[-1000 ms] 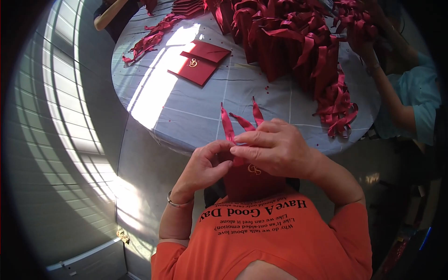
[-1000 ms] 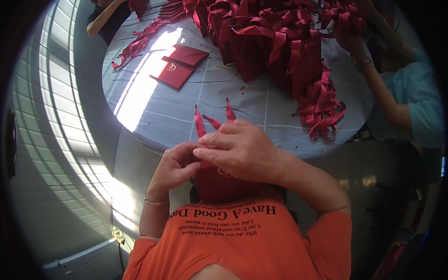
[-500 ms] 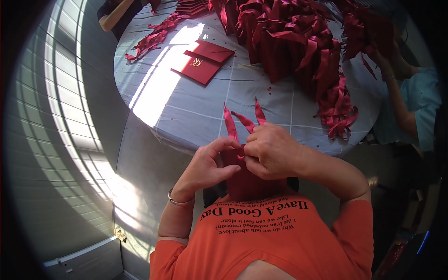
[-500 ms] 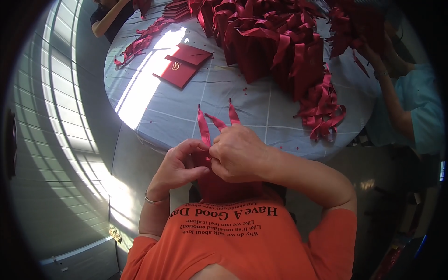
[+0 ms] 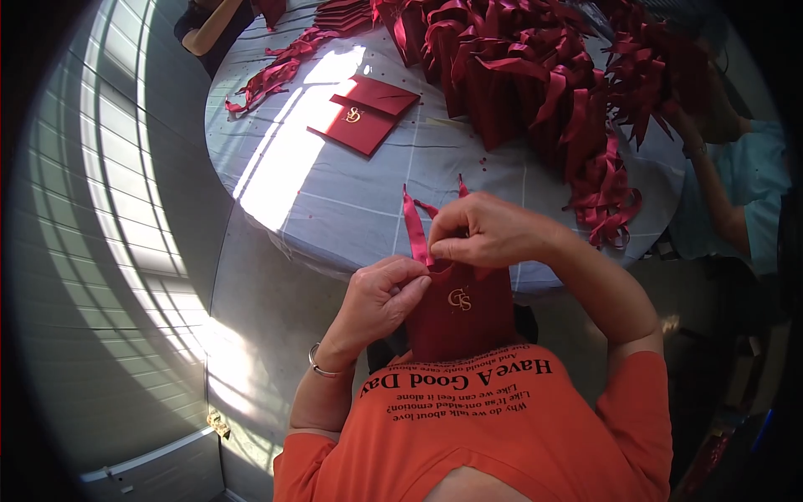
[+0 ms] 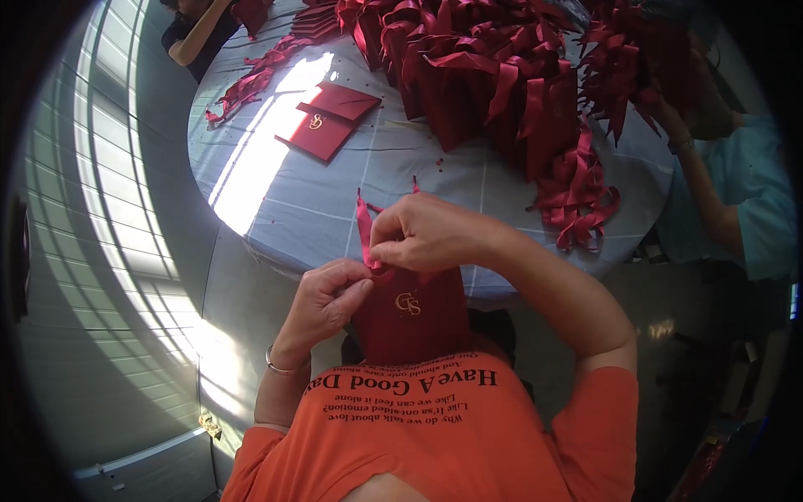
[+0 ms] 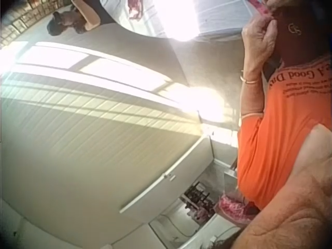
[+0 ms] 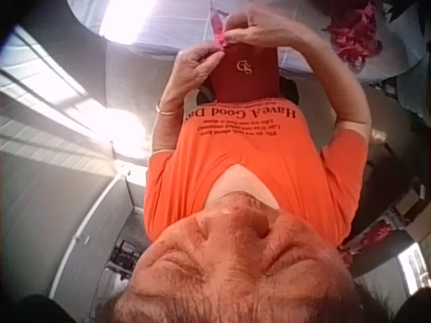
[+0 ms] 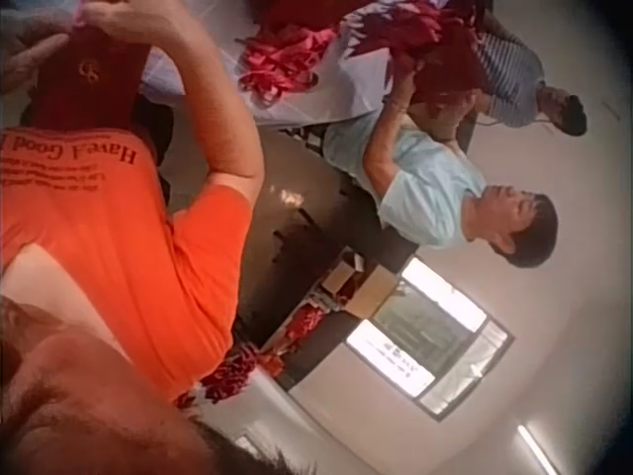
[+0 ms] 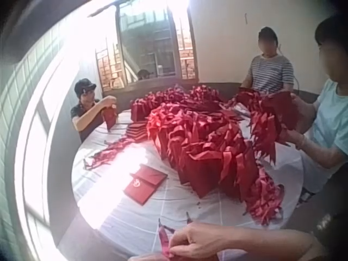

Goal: The person assembles gift bags by threading ribbon handles through the pre-cut holes on the bags by hand and stacking them on the table.

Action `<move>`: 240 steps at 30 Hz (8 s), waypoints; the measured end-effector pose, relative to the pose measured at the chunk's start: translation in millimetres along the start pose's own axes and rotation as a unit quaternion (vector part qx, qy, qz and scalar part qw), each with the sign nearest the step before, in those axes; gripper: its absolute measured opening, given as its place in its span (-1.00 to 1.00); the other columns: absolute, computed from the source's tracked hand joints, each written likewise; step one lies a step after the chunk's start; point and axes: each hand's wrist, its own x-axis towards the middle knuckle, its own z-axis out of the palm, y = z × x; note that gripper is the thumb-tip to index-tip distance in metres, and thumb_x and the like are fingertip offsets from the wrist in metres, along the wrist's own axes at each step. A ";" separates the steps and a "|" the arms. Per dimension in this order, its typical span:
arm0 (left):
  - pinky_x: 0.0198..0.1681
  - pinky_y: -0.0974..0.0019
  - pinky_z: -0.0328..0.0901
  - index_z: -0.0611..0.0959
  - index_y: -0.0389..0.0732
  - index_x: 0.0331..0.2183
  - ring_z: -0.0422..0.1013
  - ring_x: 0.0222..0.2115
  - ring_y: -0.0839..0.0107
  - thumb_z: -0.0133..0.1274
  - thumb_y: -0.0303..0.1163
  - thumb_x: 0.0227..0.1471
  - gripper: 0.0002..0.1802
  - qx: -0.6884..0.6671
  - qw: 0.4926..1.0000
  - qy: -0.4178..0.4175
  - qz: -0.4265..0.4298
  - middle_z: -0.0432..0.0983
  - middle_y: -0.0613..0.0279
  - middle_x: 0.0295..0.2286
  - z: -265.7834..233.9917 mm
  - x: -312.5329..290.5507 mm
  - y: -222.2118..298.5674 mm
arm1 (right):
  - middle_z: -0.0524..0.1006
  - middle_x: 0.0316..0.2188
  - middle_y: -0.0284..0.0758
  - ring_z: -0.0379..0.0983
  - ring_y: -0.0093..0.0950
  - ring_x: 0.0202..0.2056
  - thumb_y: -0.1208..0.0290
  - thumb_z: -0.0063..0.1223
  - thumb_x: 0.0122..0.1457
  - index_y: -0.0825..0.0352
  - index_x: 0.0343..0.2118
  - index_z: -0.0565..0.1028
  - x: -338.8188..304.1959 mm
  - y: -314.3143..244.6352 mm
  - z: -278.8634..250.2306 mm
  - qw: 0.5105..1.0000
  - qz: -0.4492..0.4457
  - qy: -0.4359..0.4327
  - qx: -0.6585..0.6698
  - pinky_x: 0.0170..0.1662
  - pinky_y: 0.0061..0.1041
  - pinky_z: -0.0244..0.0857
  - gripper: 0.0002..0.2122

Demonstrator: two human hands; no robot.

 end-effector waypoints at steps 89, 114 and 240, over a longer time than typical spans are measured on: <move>-0.50 0.62 0.21 0.65 -0.34 -0.32 0.30 -0.55 0.80 0.12 -0.64 -0.06 -0.84 -0.038 0.993 -0.063 -0.088 0.49 0.50 -0.56 1.3 8.5 5.3 | 0.59 -0.29 -0.34 0.57 -0.24 -0.34 0.42 0.14 -0.01 0.20 -0.48 0.63 44.2 39.7 12.5 0.903 -0.185 0.237 -0.307 -0.29 -0.27 0.44 -0.93; -0.50 0.58 0.25 0.66 -0.34 -0.30 0.32 -0.56 0.78 0.10 -0.59 0.04 -0.87 -0.067 0.992 0.050 -0.099 0.54 0.42 -0.55 11.8 -5.7 6.7 | 0.58 -0.44 -0.24 0.54 -0.29 -0.39 0.42 0.22 0.10 0.34 -0.35 0.63 -35.4 21.1 29.7 0.962 -0.138 0.213 -0.103 -0.32 -0.36 0.38 -0.89; -0.04 0.09 0.36 0.55 -0.30 -0.08 0.52 -0.21 0.05 0.12 -0.34 -0.03 -0.56 0.516 0.842 0.152 0.034 0.53 -0.12 -0.18 -87.6 190.5 -63.3 | 0.50 -0.07 -0.03 0.47 -0.06 -0.10 0.53 0.25 -0.06 0.37 -0.06 0.47 -59.5 70.3 -16.2 0.872 -0.161 0.388 -0.253 -0.03 -0.30 0.40 -0.57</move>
